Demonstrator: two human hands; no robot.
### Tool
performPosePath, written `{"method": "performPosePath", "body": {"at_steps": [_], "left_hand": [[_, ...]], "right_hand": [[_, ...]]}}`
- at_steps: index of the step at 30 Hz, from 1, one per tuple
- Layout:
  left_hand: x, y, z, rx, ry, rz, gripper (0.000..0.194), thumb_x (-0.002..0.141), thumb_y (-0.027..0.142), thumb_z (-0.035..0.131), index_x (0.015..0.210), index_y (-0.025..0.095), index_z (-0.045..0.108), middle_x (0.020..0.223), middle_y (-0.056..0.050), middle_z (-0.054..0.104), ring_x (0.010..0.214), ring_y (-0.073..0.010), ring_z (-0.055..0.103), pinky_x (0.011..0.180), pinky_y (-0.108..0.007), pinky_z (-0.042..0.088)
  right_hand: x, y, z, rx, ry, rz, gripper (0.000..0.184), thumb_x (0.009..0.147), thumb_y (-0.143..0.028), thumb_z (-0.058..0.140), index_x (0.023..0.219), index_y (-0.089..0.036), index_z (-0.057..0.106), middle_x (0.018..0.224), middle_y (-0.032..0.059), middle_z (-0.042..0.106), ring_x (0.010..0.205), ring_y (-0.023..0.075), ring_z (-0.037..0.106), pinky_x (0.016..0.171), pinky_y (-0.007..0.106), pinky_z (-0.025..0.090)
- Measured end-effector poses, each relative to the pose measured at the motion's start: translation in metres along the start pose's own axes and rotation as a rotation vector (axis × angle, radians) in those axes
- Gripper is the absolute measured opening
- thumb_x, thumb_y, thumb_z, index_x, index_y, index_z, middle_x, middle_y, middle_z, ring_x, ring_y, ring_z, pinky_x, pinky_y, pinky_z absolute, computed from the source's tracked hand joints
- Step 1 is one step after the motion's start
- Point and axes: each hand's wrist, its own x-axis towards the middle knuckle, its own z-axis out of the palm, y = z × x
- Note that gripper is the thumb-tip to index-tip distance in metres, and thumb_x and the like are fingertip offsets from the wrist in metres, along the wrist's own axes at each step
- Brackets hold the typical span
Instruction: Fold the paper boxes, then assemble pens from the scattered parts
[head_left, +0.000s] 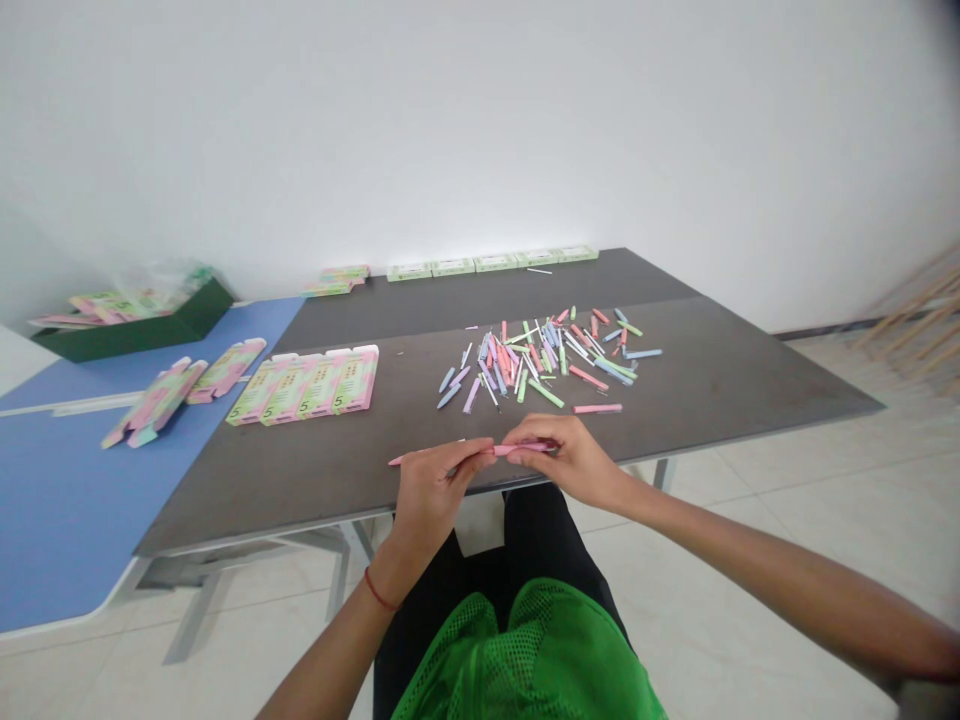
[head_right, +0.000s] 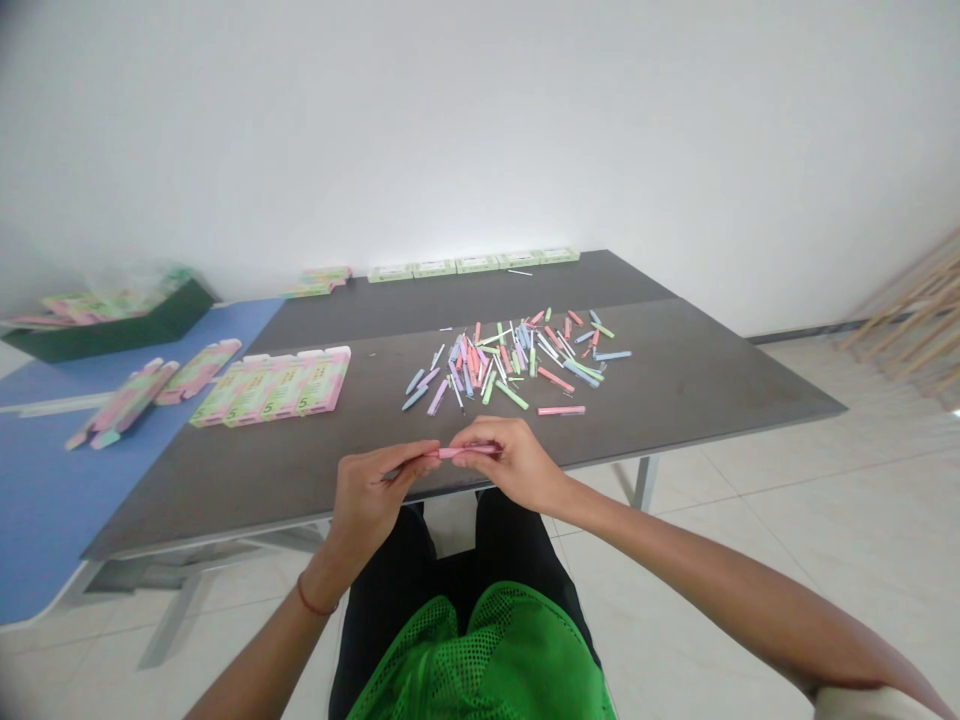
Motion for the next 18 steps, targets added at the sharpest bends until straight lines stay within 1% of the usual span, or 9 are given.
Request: {"method": "performPosePath", "body": {"at_steps": [2, 5, 6, 8, 11, 13, 15, 16, 18], "left_hand": [[0.000, 0.001, 0.002, 0.009, 0.009, 0.041, 0.016, 0.097, 0.026, 0.069, 0.111, 0.023, 0.077, 0.099, -0.003, 0.082, 0.082, -0.0174, 0.078, 0.074, -0.025, 0.058], [0.002, 0.003, 0.005, 0.065, -0.019, 0.094, 0.026, 0.102, 0.024, 0.061, 0.126, 0.023, 0.072, 0.118, -0.007, 0.079, 0.103, -0.0193, 0.076, 0.091, -0.029, 0.059], [0.002, 0.004, 0.005, 0.088, -0.042, 0.094, 0.030, 0.103, 0.024, 0.059, 0.132, 0.023, 0.068, 0.123, -0.008, 0.077, 0.109, -0.0198, 0.074, 0.097, -0.031, 0.058], [0.002, 0.005, 0.003, 0.122, -0.096, 0.080, 0.039, 0.105, 0.025, 0.055, 0.143, 0.024, 0.059, 0.132, -0.009, 0.072, 0.118, -0.0208, 0.071, 0.103, -0.034, 0.055], [0.000, 0.003, -0.006, 0.135, -0.126, 0.033, 0.047, 0.106, 0.030, 0.052, 0.152, 0.025, 0.047, 0.139, -0.010, 0.068, 0.123, -0.0224, 0.068, 0.106, -0.038, 0.054], [-0.002, -0.001, -0.016, 0.152, -0.095, -0.011, 0.045, 0.106, 0.032, 0.052, 0.150, 0.024, 0.049, 0.136, -0.010, 0.070, 0.120, -0.0227, 0.070, 0.103, -0.037, 0.056], [-0.003, -0.007, -0.030, 0.239, -0.071, -0.041, 0.036, 0.105, 0.032, 0.052, 0.139, 0.023, 0.058, 0.130, -0.009, 0.072, 0.114, -0.0226, 0.071, 0.098, -0.035, 0.058], [-0.004, -0.012, -0.037, 0.326, -0.078, -0.045, 0.031, 0.105, 0.032, 0.052, 0.133, 0.023, 0.063, 0.127, -0.009, 0.073, 0.113, -0.0233, 0.071, 0.097, -0.036, 0.058], [-0.006, -0.025, -0.052, 0.541, -0.129, -0.045, 0.030, 0.103, 0.031, 0.055, 0.129, 0.023, 0.067, 0.126, -0.010, 0.073, 0.113, -0.0279, 0.069, 0.096, -0.042, 0.057]], "right_hand": [[0.001, 0.007, 0.008, 0.260, 0.040, 0.165, 0.021, 0.084, -0.035, 0.083, 0.094, -0.017, 0.080, 0.086, 0.0050, 0.074, 0.074, 0.0162, 0.062, 0.068, 0.029, 0.045], [0.003, 0.015, 0.018, 0.608, 0.086, 0.380, 0.028, 0.075, -0.037, 0.090, 0.093, -0.019, 0.082, 0.080, 0.0029, 0.074, 0.063, 0.0114, 0.055, 0.060, 0.026, 0.042], [0.003, 0.016, 0.020, 0.699, 0.097, 0.431, 0.028, 0.072, -0.037, 0.091, 0.093, -0.019, 0.082, 0.078, 0.0026, 0.074, 0.062, 0.0103, 0.054, 0.059, 0.026, 0.040], [0.004, 0.018, 0.022, 0.850, 0.092, 0.495, 0.030, 0.069, -0.034, 0.094, 0.091, -0.018, 0.083, 0.079, 0.0036, 0.074, 0.064, 0.0101, 0.055, 0.059, 0.025, 0.040], [0.005, 0.019, 0.020, 1.016, 0.046, 0.577, 0.033, 0.066, -0.027, 0.095, 0.095, -0.016, 0.081, 0.082, 0.0062, 0.074, 0.068, 0.0112, 0.057, 0.060, 0.025, 0.042], [0.006, 0.021, 0.018, 1.110, 0.028, 0.655, 0.033, 0.067, -0.022, 0.093, 0.097, -0.015, 0.080, 0.082, 0.0057, 0.073, 0.065, 0.0104, 0.055, 0.057, 0.024, 0.040], [0.007, 0.023, 0.018, 1.181, 0.031, 0.710, 0.031, 0.069, -0.018, 0.090, 0.098, -0.015, 0.077, 0.080, 0.0038, 0.071, 0.062, 0.0091, 0.052, 0.054, 0.023, 0.038], [0.008, 0.024, 0.018, 1.208, 0.037, 0.720, 0.031, 0.070, -0.017, 0.088, 0.098, -0.015, 0.076, 0.079, 0.0028, 0.069, 0.060, 0.0086, 0.050, 0.053, 0.022, 0.037], [0.008, 0.025, 0.018, 1.240, 0.048, 0.717, 0.030, 0.071, -0.015, 0.087, 0.098, -0.014, 0.074, 0.077, 0.0012, 0.067, 0.059, 0.0076, 0.047, 0.053, 0.022, 0.036]]}}
